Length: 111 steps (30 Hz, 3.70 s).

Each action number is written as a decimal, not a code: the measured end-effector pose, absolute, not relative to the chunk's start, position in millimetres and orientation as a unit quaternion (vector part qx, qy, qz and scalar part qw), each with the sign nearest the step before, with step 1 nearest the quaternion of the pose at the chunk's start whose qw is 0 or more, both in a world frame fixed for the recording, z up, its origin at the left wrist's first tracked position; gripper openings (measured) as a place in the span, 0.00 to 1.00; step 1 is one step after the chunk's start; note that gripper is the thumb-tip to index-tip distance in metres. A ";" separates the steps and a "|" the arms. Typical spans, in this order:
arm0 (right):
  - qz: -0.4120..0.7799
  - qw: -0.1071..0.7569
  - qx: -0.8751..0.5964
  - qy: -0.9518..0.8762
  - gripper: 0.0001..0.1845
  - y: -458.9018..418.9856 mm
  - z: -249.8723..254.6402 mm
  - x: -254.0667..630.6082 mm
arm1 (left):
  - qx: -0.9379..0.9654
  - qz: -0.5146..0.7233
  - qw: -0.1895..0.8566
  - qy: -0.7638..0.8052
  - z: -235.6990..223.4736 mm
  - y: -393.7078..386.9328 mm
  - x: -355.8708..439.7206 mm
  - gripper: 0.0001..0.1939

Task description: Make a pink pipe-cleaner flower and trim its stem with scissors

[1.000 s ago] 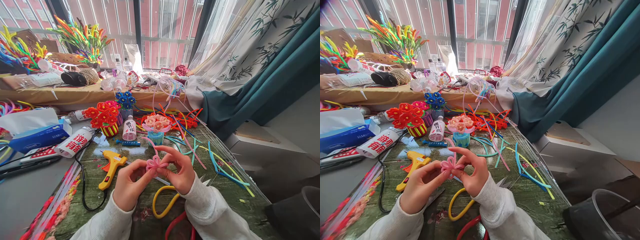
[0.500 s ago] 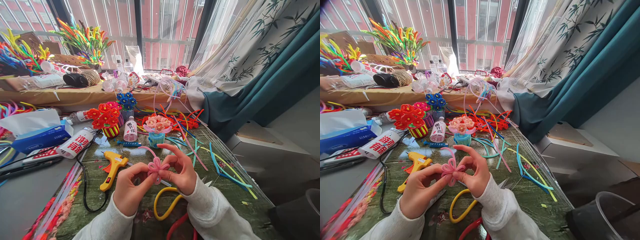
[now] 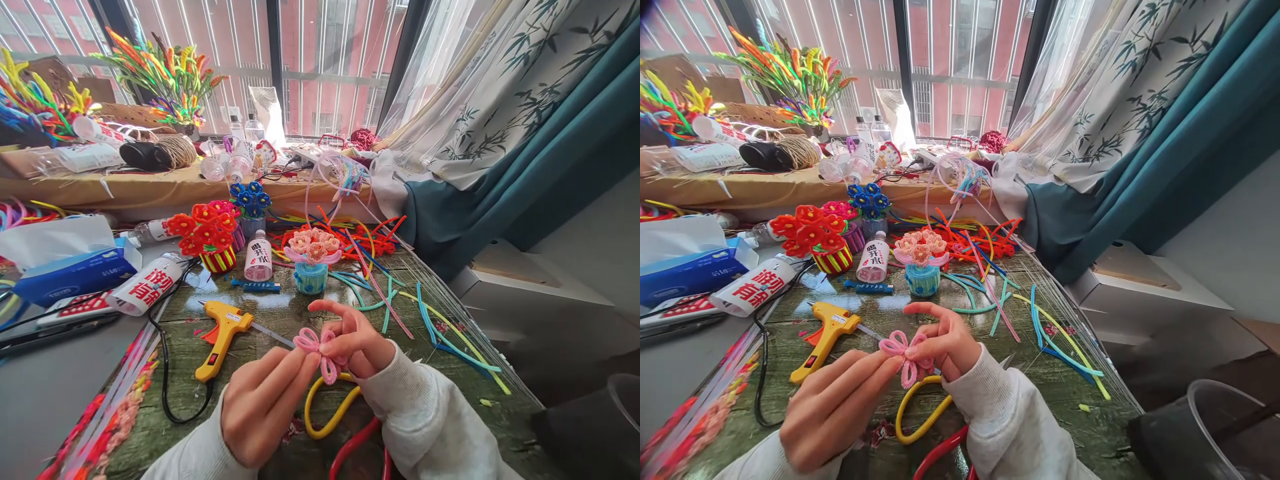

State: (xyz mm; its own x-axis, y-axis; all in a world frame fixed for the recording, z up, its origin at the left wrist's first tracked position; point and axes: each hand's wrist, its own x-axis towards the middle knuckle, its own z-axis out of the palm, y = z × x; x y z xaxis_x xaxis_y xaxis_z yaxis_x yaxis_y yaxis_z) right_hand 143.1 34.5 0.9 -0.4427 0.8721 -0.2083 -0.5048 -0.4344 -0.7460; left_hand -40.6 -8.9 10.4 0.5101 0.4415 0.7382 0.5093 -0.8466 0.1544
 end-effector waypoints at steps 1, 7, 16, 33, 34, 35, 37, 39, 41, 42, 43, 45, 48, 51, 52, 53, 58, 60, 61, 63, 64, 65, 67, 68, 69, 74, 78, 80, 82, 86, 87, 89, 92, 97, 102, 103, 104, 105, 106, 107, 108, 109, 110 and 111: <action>0.807 0.415 -0.300 -0.295 0.31 34.8 0.9 144.0 | -0.864 -0.408 0.018 -0.295 8.7 -14.0 -41.5 0.19; 0.857 0.313 -0.295 -0.285 0.28 34.7 5.8 150.3 | -0.837 -0.402 -0.207 -0.309 -7.3 -22.4 -44.5 0.21; 0.811 0.383 -0.301 -0.325 0.35 34.1 8.1 146.2 | -0.901 -0.305 0.138 -0.275 -2.5 -30.1 -39.9 0.18; 0.524 0.526 -0.320 -0.589 0.25 23.4 3.6 141.1 | -0.720 -0.501 -0.130 -0.463 13.8 10.5 -32.7 0.07; 0.514 0.519 -0.325 -0.601 0.24 22.4 4.2 140.8 | -0.706 -0.488 -0.192 -0.475 12.8 11.8 -31.8 0.06; 0.508 0.512 -0.329 -0.610 0.24 21.7 4.8 140.4 | -0.693 -0.478 -0.249 -0.478 12.1 13.0 -31.1 0.07; 0.514 0.511 -0.332 -0.604 0.25 21.4 4.9 139.1 | -0.664 -0.473 -0.340 -0.468 12.0 14.7 -29.9 0.07; 0.541 0.525 -0.334 -0.566 0.27 23.3 2.9 137.0 | -0.625 -0.490 -0.396 -0.461 12.9 14.7 -28.5 0.06; 0.575 0.541 -0.346 -0.507 0.28 26.7 -1.4 134.2 | -0.578 -0.515 -0.424 -0.470 14.1 12.9 -26.5 0.05; 0.591 0.544 -0.357 -0.478 0.29 28.5 -4.1 132.7 | -0.556 -0.526 -0.431 -0.478 14.5 11.5 -25.4 0.05; 0.606 0.540 -0.369 -0.453 0.28 30.0 -6.7 131.1 | -0.535 -0.536 -0.436 -0.487 14.8 10.1 -24.3 0.05; 0.642 0.511 -0.383 -0.425 0.25 31.5 -11.0 128.2 | -0.507 -0.546 -0.444 -0.497 15.2 7.6 -22.3 0.05; 0.679 0.475 -0.364 -0.426 0.21 30.1 -12.7 126.0 | -0.492 -0.550 -0.455 -0.498 15.4 6.3 -20.6 0.05; 0.660 0.495 -0.352 -0.442 0.17 27.3 -9.2 126.9 | -0.491 -0.547 -0.476 -0.483 15.2 8.3 -20.5 0.05; 0.650 0.500 -0.351 -0.452 0.16 26.6 -7.5 127.7 | -0.494 -0.545 -0.482 -0.477 15.1 9.3 -20.6 0.05; 0.640 0.501 -0.349 -0.465 0.16 26.0 -5.9 128.5 | -0.500 -0.538 -0.490 -0.469 14.9 10.3 -20.7 0.06; 0.638 0.451 -0.343 -0.522 0.16 23.6 -3.2 132.2 | -0.526 -0.520 -0.512 -0.437 13.1 13.7 -23.0 0.07; 0.645 0.427 -0.347 -0.531 0.17 23.0 -4.3 133.7 | -0.536 -0.514 -0.500 -0.446 12.6 14.5 -25.5 0.06; 0.647 0.416 -0.351 -0.535 0.18 22.9 -4.9 134.6 | -0.545 -0.500 -0.500 -0.450 12.6 14.7 -26.8 0.06; 0.650 0.394 -0.358 -0.543 0.20 23.1 -5.6 136.8 | -0.555 -0.478 -0.507 -0.454 13.1 14.7 -28.7 0.06; 0.652 0.385 -0.359 -0.546 0.20 23.4 -5.7 137.9 | -0.555 -0.474 -0.510 -0.455 13.7 14.4 -29.1 0.06; 0.655 0.377 -0.358 -0.548 0.21 23.8 -5.6 138.8 | -0.554 -0.473 -0.513 -0.455 14.4 13.8 -29.1 0.06; 0.663 0.368 -0.349 -0.550 0.21 24.9 -5.2 140.0 | -0.547 -0.482 -0.509 -0.459 15.9 12.2 -28.2 0.06; 0.665 0.369 -0.344 -0.551 0.21 25.5 -4.9 140.1 | -0.544 -0.488 -0.502 -0.463 16.6 11.4 -27.4 0.07; 0.665 0.374 -0.340 -0.550 0.20 26.3 -4.7 140.0 | -0.541 -0.492 -0.495 -0.469 17.2 10.7 -26.5 0.07; 0.649 0.434 -0.348 -0.519 0.20 31.1 -4.2 139.2 | -0.529 -0.503 -0.485 -0.482 16.1 9.6 -22.5 0.07; 0.636 0.479 -0.354 -0.491 0.17 32.5 -3.9 140.9 | -0.553 -0.488 -0.491 -0.463 14.5 11.5 -22.3 0.08; 0.640 0.479 -0.353 -0.486 0.17 31.6 -3.1 141.5 | -0.574 -0.477 -0.462 -0.478 15.4 13.0 -24.0 0.08; 0.650 0.468 -0.351 -0.485 0.18 30.2 -2.0 141.1 | -0.592 -0.475 -0.421 -0.496 17.0 14.2 -25.9 0.09; 0.655 0.456 -0.349 -0.492 0.18 27.6 -0.6 137.2 | -0.592 -0.487 -0.402 -0.501 20.8 13.7 -25.8 0.07; 0.653 0.456 -0.351 -0.493 0.17 27.1 -0.7 135.8 | -0.587 -0.488 -0.409 -0.500 21.7 12.9 -24.9 0.07; 0.647 0.460 -0.356 -0.494 0.17 26.2 -1.4 133.1 | -0.575 -0.493 -0.426 -0.494 23.1 11.3 -22.8 0.06; 0.641 0.475 -0.353 -0.489 0.16 25.3 -2.3 130.7 | -0.569 -0.503 -0.434 -0.485 24.3 9.8 -21.6 0.06; 0.640 0.500 -0.348 -0.468 0.17 25.4 -0.1 131.7 | -0.599 -0.507 -0.391 -0.480 23.3 10.8 -24.4 0.06; 0.643 0.510 -0.348 -0.453 0.18 27.1 2.7 134.1 | -0.596 -0.518 -0.397 -0.468 22.4 10.4 -24.5 0.03; 0.644 0.512 -0.345 -0.451 0.18 27.5 3.3 134.6 | -0.587 -0.519 -0.405 -0.470 22.7 10.2 -24.2 0.03; 0.646 0.513 -0.342 -0.450 0.18 28.0 3.8 135.0 | -0.575 -0.522 -0.416 -0.473 23.1 10.0 -24.1 0.04; 0.650 0.512 -0.336 -0.450 0.18 28.5 4.4 135.4 | -0.563 -0.522 -0.428 -0.476 23.6 9.9 -24.0 0.05; 0.655 0.508 -0.331 -0.451 0.18 28.9 4.8 135.8 | -0.554 -0.519 -0.441 -0.478 24.1 9.9 -24.1 0.06; 0.661 0.502 -0.326 -0.454 0.19 29.3 5.0 136.1 | -0.547 -0.516 -0.451 -0.480 24.6 10.0 -24.2 0.07; 0.666 0.494 -0.322 -0.457 0.19 29.5 4.9 136.2 | -0.543 -0.514 -0.458 -0.482 24.9 10.1 -24.3 0.09; 0.671 0.487 -0.321 -0.458 0.20 29.6 4.5 136.2 | -0.540 -0.512 -0.461 -0.483 25.1 10.3 -24.4 0.10; 0.673 0.482 -0.323 -0.459 0.20 29.6 3.8 136.1 | -0.538 -0.512 -0.463 -0.483 24.9 10.4 -24.4 0.10; 0.673 0.481 -0.326 -0.458 0.20 29.5 2.9 135.9 | -0.537 -0.513 -0.465 -0.481 24.5 10.6 -24.4 0.11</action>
State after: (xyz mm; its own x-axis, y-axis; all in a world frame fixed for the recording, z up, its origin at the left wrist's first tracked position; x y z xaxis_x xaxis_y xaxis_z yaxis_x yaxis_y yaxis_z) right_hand 135.9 29.5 2.9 -0.3255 0.9455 0.0024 -0.3485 -0.1176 -0.9299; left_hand -24.4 10.6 24.5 0.0091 0.9946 0.1030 0.0390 -0.1033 0.9939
